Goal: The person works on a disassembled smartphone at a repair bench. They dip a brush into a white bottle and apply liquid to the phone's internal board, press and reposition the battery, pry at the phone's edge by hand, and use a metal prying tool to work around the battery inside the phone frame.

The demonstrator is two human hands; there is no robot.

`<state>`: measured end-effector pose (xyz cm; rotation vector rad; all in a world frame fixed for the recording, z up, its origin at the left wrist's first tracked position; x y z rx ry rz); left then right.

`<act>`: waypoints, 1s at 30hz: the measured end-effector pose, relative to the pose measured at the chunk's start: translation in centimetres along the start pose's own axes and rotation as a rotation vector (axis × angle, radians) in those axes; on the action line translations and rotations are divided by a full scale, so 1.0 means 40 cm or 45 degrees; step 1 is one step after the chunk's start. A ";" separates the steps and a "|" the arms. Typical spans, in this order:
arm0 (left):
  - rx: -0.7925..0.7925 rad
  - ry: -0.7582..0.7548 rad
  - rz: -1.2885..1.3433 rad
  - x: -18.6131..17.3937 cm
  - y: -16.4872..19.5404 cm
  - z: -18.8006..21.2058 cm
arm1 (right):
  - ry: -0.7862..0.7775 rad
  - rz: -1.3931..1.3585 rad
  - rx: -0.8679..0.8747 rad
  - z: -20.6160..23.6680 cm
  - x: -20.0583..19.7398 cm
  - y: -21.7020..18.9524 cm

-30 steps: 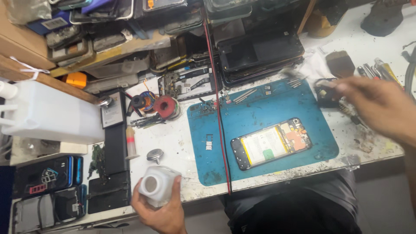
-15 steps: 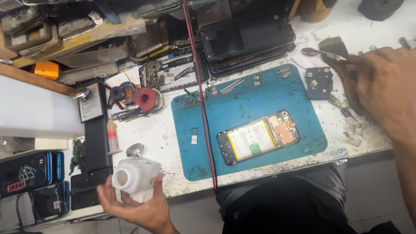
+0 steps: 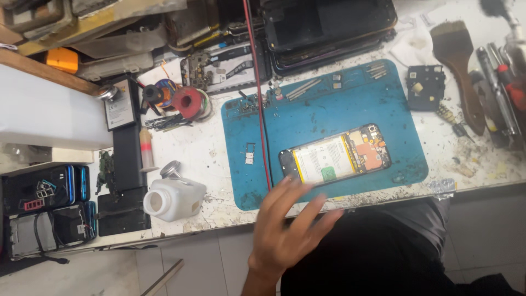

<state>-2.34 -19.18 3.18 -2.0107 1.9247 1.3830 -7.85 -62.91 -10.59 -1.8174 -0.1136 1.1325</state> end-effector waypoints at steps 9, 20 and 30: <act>-0.173 -0.564 -0.056 0.185 -0.071 -0.143 | -0.391 -0.134 0.434 0.431 -0.041 0.149; -0.143 -0.604 -0.132 0.249 -0.048 -0.157 | -0.339 -0.417 0.382 0.530 -0.035 0.060; -0.023 -0.620 -0.080 0.276 -0.067 -0.151 | -0.350 -0.137 0.482 0.538 -0.001 -0.034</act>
Point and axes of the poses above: each hand's wrist, its own z-axis away from the middle knuckle, its own x-axis out of the palm, y = z × x, the point moved 7 cm from there along -z, towards the middle knuckle, and after that the axes turned 9 degrees about z, right-handed, at the moved point
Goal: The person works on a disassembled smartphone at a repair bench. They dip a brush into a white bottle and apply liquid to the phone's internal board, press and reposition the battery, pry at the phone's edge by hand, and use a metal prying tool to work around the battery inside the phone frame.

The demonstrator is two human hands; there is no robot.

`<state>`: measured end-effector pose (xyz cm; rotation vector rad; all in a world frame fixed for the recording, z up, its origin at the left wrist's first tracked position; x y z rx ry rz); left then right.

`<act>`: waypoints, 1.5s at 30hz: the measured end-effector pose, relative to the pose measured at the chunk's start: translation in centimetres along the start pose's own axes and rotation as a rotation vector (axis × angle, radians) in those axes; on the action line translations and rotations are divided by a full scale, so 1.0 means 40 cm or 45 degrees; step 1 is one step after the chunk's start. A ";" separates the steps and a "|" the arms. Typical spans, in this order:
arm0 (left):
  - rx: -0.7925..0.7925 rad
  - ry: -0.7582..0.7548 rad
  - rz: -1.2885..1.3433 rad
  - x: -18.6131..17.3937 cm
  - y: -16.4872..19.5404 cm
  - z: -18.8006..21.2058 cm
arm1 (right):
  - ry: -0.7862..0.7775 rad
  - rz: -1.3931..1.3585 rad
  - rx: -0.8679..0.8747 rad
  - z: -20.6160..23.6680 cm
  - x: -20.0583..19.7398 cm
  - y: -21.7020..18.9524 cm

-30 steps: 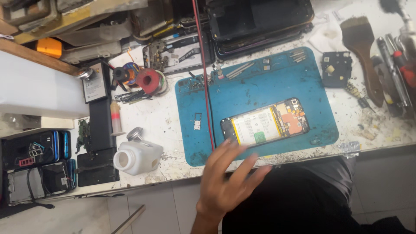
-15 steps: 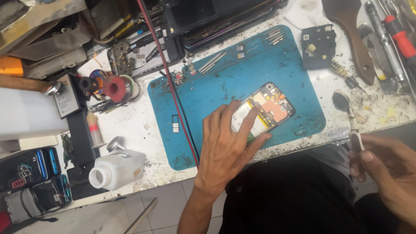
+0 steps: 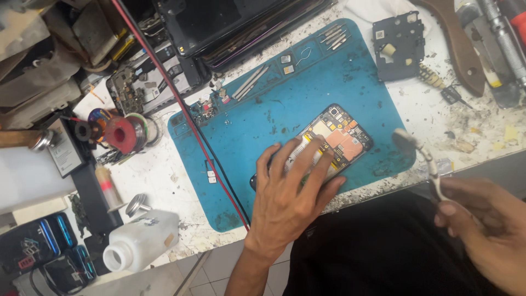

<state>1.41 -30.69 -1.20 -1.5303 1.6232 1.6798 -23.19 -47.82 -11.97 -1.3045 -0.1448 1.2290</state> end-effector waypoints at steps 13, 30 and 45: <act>-0.064 0.013 0.014 0.012 -0.028 -0.003 | 0.099 0.382 -0.136 -0.040 0.046 -0.217; -0.049 -0.087 0.067 0.014 -0.032 -0.016 | 0.106 0.320 -0.128 -0.051 0.040 -0.169; 0.023 0.026 0.103 0.009 -0.037 0.020 | 0.085 0.499 -0.276 -0.049 0.076 -0.333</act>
Point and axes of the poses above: each hand's wrist, its own z-axis away from the middle knuckle, its own x-axis out of the palm, y = z × x, the point moved 7 cm from there along -z, towards the middle knuckle, and after that the axes turned 9 degrees about z, right-handed, at the moved point
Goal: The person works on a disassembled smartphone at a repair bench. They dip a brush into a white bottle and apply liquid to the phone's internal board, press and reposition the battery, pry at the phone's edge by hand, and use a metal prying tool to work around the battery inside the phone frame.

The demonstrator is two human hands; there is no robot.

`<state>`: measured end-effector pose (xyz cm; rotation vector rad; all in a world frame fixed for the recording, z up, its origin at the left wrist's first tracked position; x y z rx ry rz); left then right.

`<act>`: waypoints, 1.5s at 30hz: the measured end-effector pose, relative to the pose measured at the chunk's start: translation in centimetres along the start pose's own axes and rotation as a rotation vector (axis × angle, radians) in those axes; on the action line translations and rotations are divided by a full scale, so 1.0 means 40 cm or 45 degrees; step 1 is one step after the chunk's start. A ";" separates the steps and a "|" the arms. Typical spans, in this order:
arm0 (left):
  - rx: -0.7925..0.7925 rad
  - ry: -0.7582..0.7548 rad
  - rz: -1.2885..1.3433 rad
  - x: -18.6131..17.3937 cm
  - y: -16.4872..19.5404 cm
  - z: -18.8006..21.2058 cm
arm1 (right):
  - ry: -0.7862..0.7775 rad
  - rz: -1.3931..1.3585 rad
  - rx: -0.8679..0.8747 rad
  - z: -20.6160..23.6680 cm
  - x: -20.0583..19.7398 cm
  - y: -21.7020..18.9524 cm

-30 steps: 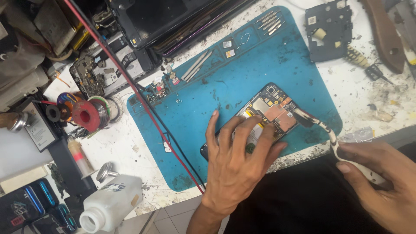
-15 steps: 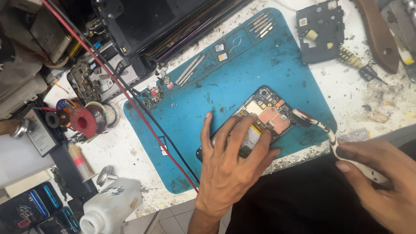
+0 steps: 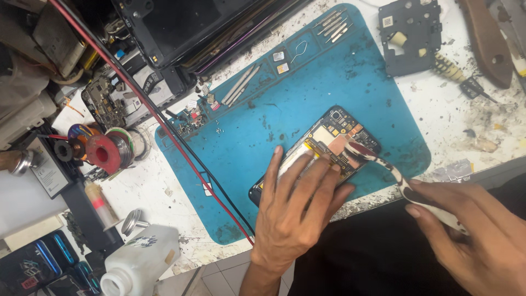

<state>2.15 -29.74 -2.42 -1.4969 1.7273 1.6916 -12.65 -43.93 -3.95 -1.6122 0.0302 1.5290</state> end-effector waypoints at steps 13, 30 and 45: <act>0.093 -0.058 0.022 -0.016 -0.001 0.008 | 0.103 -0.068 -0.030 0.010 0.012 -0.007; 0.099 0.026 0.002 -0.043 -0.002 0.011 | -0.091 0.369 -0.213 0.015 0.045 -0.077; 0.107 0.053 0.026 -0.064 -0.010 0.023 | -0.096 0.325 -0.163 0.027 0.054 -0.097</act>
Point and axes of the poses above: each hand's wrist, its own z-axis away from the middle knuckle, its own x-axis out of the palm, y = z × x, the point moved 7 cm from there along -z, towards the middle knuckle, and after that the axes turned 9 degrees about z, right-handed, at the moved point
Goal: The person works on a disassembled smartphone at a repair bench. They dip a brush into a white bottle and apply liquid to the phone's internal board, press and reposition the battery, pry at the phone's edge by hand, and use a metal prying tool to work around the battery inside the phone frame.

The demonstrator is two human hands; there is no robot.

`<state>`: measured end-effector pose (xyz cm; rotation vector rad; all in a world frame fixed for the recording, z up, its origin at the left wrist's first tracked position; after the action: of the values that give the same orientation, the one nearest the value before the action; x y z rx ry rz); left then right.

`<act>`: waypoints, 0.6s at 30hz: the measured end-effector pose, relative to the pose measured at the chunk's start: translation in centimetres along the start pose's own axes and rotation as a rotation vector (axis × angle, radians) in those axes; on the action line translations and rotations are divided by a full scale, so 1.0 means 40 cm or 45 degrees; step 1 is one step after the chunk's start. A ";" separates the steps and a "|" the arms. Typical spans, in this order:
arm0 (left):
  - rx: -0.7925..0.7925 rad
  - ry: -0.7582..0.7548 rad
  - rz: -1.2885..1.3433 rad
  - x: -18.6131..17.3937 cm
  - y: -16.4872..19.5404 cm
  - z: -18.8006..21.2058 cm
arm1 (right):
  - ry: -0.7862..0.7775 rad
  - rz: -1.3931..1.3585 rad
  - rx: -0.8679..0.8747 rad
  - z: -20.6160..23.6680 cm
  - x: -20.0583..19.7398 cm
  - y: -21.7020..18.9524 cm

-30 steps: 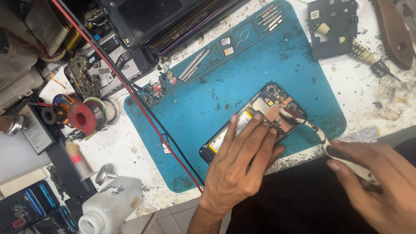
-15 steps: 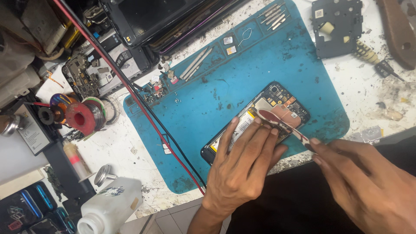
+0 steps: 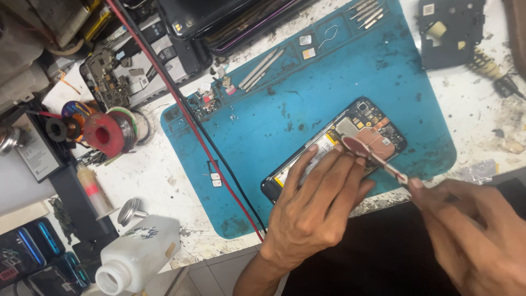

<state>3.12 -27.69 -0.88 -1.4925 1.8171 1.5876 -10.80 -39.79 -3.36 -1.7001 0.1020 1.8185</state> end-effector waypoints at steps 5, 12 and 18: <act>0.001 0.003 0.014 0.001 -0.001 0.004 | 0.032 0.295 -0.352 -0.003 -0.010 -0.048; -0.008 0.007 0.017 0.004 0.004 0.006 | -0.034 0.281 -0.291 -0.004 -0.003 -0.027; -0.004 0.020 0.002 -0.003 0.006 0.001 | -0.010 0.059 -0.116 -0.003 -0.010 0.012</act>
<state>2.95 -27.61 -0.66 -1.5094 1.8257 1.5846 -10.94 -40.37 -3.19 -1.7664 0.0565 1.8902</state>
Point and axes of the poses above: each hand's wrist, its own z-axis away from the middle knuckle, its own x-axis out of the palm, y = z × x, the point moved 7 cm from there along -z, towards the middle knuckle, and after that the axes turned 9 degrees about z, right-handed, at the moved point
